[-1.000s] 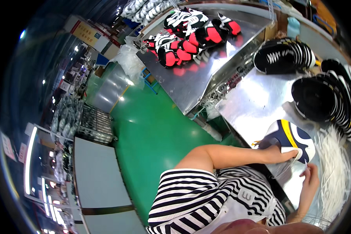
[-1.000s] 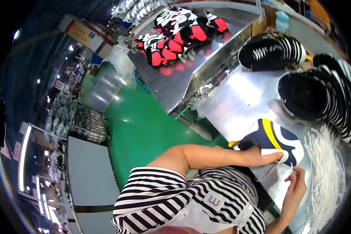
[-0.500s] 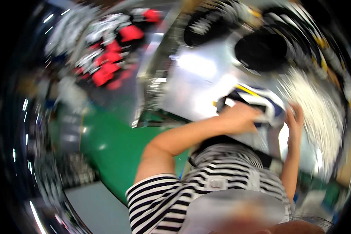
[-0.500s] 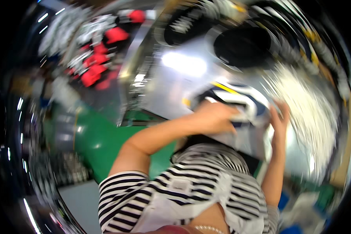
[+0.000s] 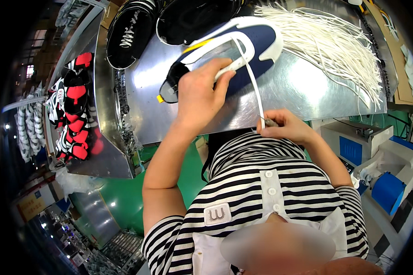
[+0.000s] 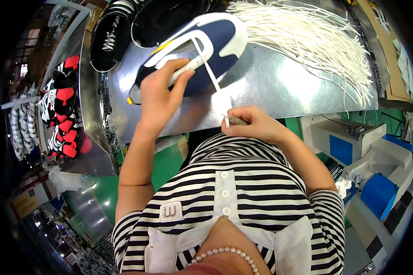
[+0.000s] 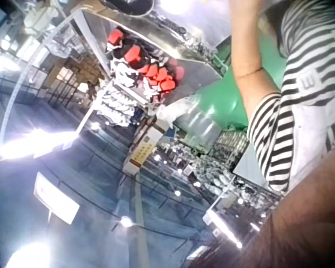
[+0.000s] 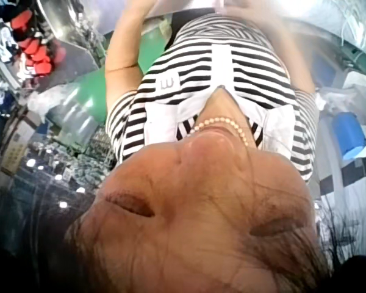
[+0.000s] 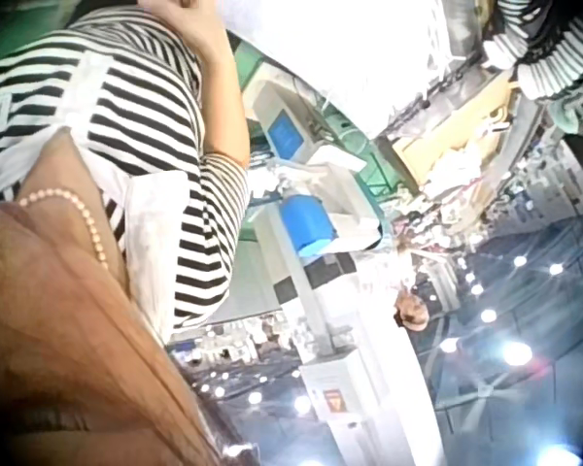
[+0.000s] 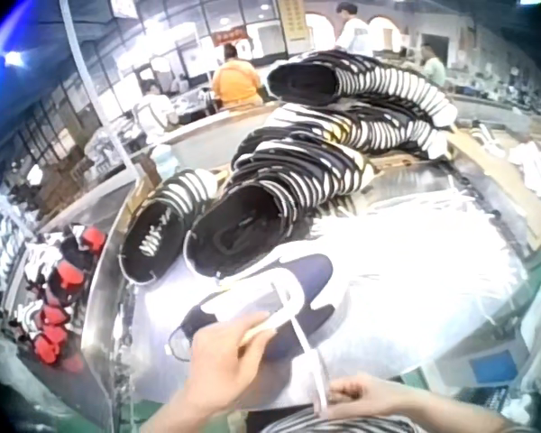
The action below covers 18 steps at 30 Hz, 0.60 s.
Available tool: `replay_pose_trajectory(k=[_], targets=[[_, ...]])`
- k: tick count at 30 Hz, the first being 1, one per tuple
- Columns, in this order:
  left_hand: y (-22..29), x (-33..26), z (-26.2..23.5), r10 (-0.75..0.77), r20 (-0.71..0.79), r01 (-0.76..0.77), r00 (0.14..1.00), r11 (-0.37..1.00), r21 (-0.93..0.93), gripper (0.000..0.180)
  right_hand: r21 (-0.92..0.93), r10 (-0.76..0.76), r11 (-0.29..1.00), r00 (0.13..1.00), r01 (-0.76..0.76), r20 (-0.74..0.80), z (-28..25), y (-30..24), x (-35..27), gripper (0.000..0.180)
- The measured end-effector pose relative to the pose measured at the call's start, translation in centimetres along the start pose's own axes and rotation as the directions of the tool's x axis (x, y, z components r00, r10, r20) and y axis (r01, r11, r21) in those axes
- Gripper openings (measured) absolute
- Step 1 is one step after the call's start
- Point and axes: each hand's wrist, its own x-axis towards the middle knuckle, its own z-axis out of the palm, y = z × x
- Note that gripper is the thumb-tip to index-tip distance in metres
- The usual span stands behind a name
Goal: The person takes a shoe from a stack, threads a white lace through the eyelets one at a time, and places the laced shoe back into a pile.
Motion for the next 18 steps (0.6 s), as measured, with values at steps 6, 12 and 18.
replay_pose_trajectory(k=[6, 12, 18], targets=[[2.1, 0.8, 1.4, 0.27, -0.036, -0.27, 0.962, 0.963, 0.004, 0.02, 0.701, -0.419, 0.651, 0.908, 0.29, 0.013, -0.1, -2.0, 1.9, 0.032], [1.2, 2.4, -0.5, 0.126, -0.1, -0.121, 0.987, 0.991, 0.059, 0.019, 0.564, -0.193, 0.811, 0.981, 0.158, 0.003, 0.9, -1.5, -2.0, 0.01], [0.2, 3.4, -1.6, 0.03, -0.199, -0.039, 0.98, 0.998, -0.043, 0.02, -0.301, -0.239, 0.942, 0.925, 0.147, -0.296, 1.8, -1.1, -5.7, 0.01]])
